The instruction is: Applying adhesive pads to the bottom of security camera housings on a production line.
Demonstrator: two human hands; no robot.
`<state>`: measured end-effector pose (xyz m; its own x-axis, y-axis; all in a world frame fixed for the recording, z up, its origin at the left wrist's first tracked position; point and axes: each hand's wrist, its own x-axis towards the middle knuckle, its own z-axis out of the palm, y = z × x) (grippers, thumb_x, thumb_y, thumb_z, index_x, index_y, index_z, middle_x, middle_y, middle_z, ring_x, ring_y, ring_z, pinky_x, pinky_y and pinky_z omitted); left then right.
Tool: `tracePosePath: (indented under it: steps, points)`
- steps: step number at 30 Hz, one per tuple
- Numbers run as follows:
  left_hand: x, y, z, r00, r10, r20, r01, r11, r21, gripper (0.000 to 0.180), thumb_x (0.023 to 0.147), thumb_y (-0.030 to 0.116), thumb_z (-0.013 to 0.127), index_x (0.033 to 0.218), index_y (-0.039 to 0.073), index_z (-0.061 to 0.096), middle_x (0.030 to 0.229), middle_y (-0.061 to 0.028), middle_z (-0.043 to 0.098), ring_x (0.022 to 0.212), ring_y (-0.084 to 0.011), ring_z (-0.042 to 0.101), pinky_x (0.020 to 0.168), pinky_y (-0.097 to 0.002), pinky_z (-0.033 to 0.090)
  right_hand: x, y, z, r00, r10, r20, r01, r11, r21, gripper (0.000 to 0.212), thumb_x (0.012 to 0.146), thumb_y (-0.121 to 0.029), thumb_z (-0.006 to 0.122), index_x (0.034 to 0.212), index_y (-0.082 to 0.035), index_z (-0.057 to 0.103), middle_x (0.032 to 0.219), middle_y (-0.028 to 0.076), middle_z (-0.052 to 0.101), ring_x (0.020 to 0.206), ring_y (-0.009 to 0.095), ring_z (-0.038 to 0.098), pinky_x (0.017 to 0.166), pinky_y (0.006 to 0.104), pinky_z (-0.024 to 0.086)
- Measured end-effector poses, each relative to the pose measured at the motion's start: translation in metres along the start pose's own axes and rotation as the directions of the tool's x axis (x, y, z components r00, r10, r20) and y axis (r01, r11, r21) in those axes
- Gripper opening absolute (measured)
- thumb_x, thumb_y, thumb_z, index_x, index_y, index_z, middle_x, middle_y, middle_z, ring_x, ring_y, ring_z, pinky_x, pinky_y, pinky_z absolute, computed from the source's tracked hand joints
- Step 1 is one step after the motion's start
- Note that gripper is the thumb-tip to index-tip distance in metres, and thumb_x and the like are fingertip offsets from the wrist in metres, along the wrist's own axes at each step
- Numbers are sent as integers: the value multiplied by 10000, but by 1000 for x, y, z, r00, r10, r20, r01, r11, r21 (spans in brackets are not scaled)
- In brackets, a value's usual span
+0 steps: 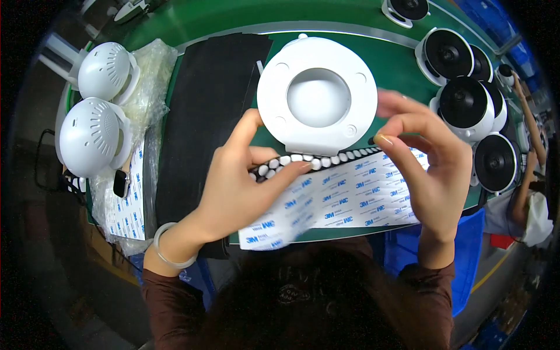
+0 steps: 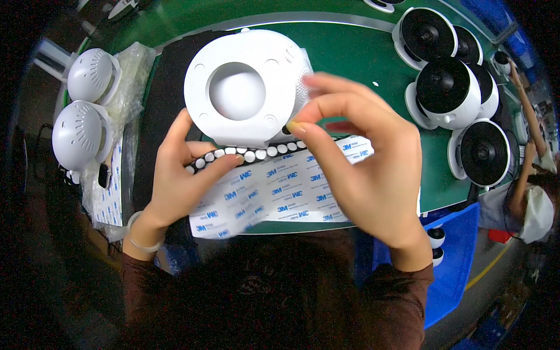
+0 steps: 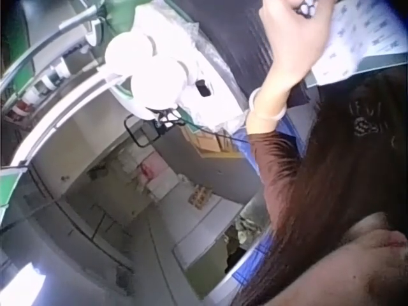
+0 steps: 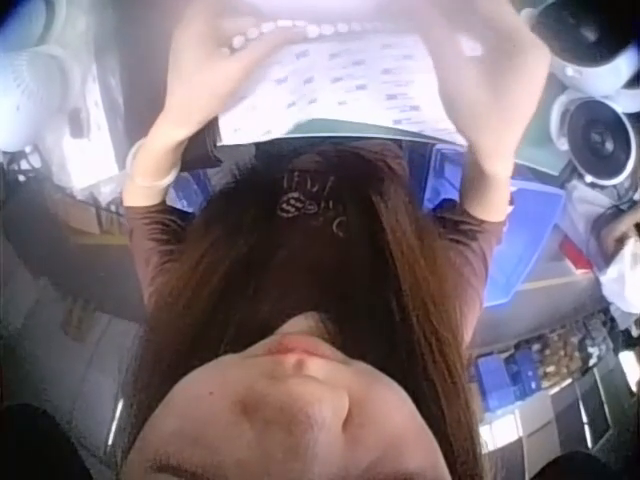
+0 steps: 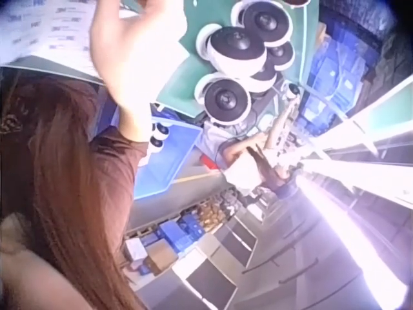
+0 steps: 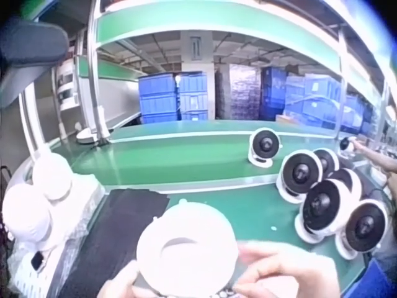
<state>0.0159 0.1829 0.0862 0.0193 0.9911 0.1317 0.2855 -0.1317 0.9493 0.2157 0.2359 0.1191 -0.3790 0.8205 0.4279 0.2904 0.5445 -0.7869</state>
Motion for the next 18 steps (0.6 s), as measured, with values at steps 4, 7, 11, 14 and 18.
tracePosePath:
  steps: [4,7,11,14,18]
  points:
    - [-3,5,12,1000,-15,-4,13,948,-319,412,774,-11,601,1131,-63,401,824,-112,653,739,-128,625,630,-195,478,6,-7,-2,974,210,88,-223,958,183,83,747,-2,632,817,33,603,810,79,625,727,98,585,709,210,465]
    - [1,5,15,998,61,21,-56,981,-185,395,784,-32,579,1147,-86,433,878,-132,641,794,-142,620,681,-209,485,9,-5,-6,982,175,75,-184,974,134,90,748,4,632,825,38,601,775,62,618,715,90,585,699,196,459]
    - [-2,4,23,999,23,-30,-30,962,-272,355,789,-45,564,1126,-100,466,920,-149,630,834,-155,613,722,-222,485,10,1,-8,987,143,66,-148,986,71,101,742,2,638,832,34,604,755,57,619,703,85,585,687,187,453]
    - [-3,3,22,999,50,-14,-52,983,-175,353,788,-55,561,1125,-100,465,945,-153,623,854,-158,608,733,-230,488,9,1,-7,986,159,52,-164,983,88,89,737,2,642,815,32,611,746,54,622,693,85,586,685,184,452]
    - [-3,5,23,997,70,-17,-72,984,-166,335,785,-61,560,1108,-99,479,951,-152,621,858,-167,610,737,-240,492,6,-1,-5,992,126,31,-126,992,-6,82,729,-3,648,800,27,620,736,54,626,686,89,590,682,191,457]
